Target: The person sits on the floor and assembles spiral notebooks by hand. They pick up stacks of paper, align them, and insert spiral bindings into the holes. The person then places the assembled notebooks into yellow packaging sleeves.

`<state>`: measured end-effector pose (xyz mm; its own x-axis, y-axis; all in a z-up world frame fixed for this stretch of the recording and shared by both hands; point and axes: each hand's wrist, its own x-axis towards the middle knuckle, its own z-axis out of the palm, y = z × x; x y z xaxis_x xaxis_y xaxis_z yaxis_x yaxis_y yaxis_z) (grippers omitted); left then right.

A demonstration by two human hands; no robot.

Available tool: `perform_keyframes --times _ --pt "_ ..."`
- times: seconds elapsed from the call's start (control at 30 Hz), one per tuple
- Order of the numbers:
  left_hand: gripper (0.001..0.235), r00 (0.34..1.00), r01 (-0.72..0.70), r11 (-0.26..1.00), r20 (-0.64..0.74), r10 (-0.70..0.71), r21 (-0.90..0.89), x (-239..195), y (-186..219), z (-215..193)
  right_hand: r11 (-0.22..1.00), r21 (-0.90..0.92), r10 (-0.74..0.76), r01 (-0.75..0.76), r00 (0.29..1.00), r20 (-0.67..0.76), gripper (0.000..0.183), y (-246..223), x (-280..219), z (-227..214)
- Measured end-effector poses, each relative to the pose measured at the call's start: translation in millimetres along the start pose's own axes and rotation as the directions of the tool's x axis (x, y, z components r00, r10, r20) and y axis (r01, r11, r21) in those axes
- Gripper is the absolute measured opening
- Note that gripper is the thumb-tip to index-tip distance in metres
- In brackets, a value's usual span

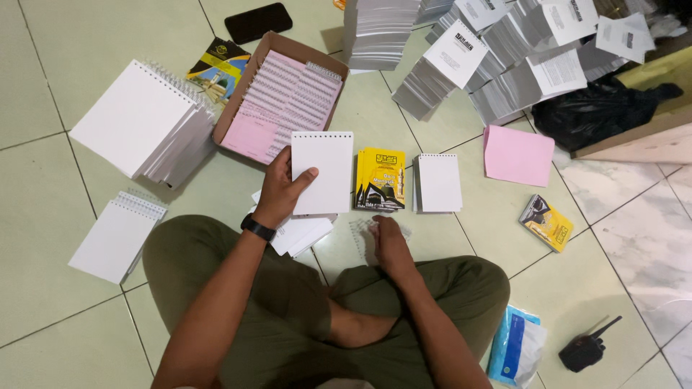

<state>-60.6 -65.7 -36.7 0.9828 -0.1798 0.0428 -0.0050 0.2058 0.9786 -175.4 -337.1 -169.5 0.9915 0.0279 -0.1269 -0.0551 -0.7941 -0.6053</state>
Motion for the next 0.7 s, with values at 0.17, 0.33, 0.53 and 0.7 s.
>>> perform_keyframes --times 0.17,0.33,0.53,0.7 --pt "0.025 1.000 0.003 1.000 0.012 -0.003 -0.007 -2 4 -1 0.985 0.144 0.090 -0.095 0.995 0.045 0.051 5 -1 -4" --pt "0.023 1.000 -0.006 1.000 0.024 0.006 -0.002 -1 7 0 0.978 0.185 0.101 -0.095 0.995 -0.024 0.047 31 3 8" --pt "0.023 0.999 -0.013 1.000 0.040 0.012 0.021 -1 3 -1 0.992 0.121 -0.023 0.025 1.000 -0.016 0.042 -12 -6 -17" --pt "0.025 0.999 -0.007 1.000 0.033 0.008 -0.004 -2 5 -1 0.964 0.262 0.066 -0.042 0.995 -0.081 0.026 5 -6 -11"
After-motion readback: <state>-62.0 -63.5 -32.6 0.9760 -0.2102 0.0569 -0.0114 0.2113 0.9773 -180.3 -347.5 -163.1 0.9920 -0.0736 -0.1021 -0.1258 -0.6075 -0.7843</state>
